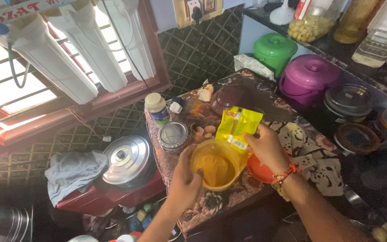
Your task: The person opens a white-lidded container, wipes its lid with a cloth, and closes it. They then open a red-lidded jar, wipe its lid, remove yellow packets from inside, and transfer the packet contents into a larger translucent plastic jar, handling the packets and jar by hand.
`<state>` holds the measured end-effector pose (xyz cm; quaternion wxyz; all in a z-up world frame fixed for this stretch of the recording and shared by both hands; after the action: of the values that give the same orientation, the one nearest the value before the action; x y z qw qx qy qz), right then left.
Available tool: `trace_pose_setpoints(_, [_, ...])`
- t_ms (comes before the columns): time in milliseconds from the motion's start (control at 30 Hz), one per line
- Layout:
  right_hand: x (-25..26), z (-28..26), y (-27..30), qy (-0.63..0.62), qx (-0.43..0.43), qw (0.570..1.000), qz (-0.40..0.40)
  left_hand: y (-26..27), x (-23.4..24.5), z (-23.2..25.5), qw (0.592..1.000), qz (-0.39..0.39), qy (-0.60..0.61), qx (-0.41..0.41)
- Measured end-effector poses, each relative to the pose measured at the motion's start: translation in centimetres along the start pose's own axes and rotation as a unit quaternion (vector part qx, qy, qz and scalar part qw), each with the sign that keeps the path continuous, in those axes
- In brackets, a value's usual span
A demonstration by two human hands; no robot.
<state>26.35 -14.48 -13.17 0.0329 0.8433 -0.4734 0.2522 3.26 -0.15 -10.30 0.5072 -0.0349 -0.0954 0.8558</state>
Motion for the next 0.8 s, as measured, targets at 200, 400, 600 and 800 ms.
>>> trace_pose_setpoints(200, [-1.1, 1.4, 1.5, 0.009, -0.048, 0.998, -0.049, 3.8, 0.9, -0.3, 0.986, 0.077, -0.111, -0.096])
trace_pose_setpoints(400, [-4.0, 2.8, 2.0, -0.032, -0.087, 0.988, -0.122, 4.3, 1.5, -0.7, 0.988, 0.092, -0.048, -0.115])
trace_pose_setpoints(600, [-4.4, 2.3, 3.0, 0.002, -0.095, 0.984, -0.152, 2.0, 1.1, -0.1, 0.976, 0.085, -0.180, -0.091])
trace_pose_setpoints(800, [-0.9, -1.1, 3.2, 0.169, -0.064, 0.978, -0.100, -0.3, 1.1, -0.3, 0.976, 0.078, -0.196, -0.057])
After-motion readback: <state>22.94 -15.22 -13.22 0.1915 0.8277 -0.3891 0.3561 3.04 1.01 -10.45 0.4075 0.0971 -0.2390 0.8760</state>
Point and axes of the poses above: each hand's wrist, its own y-axis away from the middle knuckle, its own x-axis out of the back of the hand, z = x × y, the point moved 8 cm from there along -y, towards the middle knuckle, and after that the axes turned 5 degrees about x, right-handed, at the moved point
